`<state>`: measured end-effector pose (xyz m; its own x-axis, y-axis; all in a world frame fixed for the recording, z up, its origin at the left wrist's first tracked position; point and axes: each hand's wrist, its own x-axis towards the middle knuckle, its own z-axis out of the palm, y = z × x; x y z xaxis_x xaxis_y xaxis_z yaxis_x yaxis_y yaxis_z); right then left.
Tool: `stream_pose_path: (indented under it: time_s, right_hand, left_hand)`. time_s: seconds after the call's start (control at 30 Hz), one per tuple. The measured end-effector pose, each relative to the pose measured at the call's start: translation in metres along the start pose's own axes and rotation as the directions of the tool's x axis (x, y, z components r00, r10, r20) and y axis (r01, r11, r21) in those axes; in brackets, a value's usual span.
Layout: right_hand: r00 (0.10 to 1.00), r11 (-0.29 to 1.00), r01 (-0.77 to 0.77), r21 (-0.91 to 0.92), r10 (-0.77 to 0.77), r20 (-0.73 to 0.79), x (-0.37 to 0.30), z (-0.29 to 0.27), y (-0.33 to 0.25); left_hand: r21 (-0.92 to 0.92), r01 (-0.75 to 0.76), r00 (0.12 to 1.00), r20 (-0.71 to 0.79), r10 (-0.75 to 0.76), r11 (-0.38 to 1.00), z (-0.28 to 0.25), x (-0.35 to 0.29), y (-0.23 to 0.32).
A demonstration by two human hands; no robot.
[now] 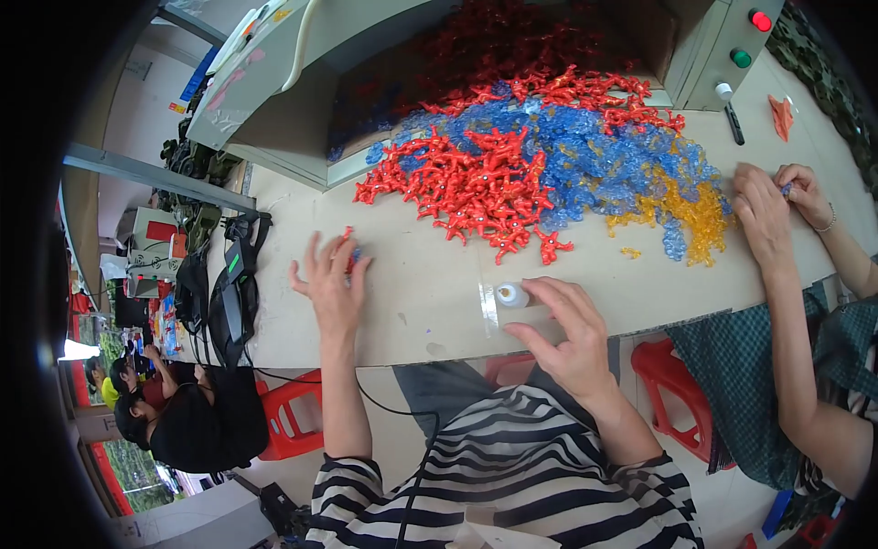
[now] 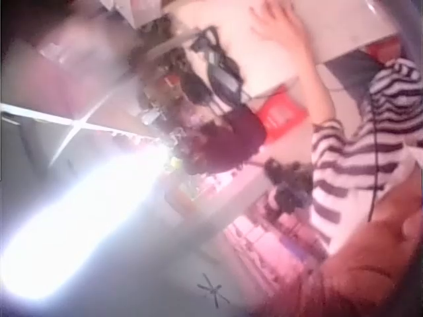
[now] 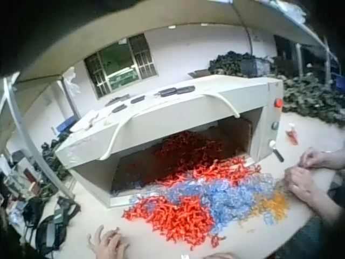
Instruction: The person assembles toy figures by applying glue to the figures from a bottle and attaching them onto plastic bases by hand.
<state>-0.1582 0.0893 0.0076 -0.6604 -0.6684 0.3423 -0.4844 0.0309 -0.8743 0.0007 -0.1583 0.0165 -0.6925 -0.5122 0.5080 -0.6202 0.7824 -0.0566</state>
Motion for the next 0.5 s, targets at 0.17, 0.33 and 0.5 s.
stream_pose_path:
  time_s: [0.17,0.33,0.5]
  right_hand:
    - [0.999,0.997,0.022,-0.074,-0.02,0.026,0.006,0.01,0.0]
    - [0.998,0.989,0.062,-0.138,-0.059,0.027,0.006,0.016,0.005]
    - [0.997,0.99,0.074,-0.119,-0.071,0.025,0.005,0.015,0.008]
  left_hand:
    - [-0.495,-0.012,1.0,-0.002,0.012,0.869,-0.001,0.024,0.053]
    - [-0.747,0.015,0.993,0.088,0.077,0.665,0.019,0.055,0.092]
    - [-0.746,0.166,0.965,0.257,0.049,0.645,0.001,0.023,0.089]
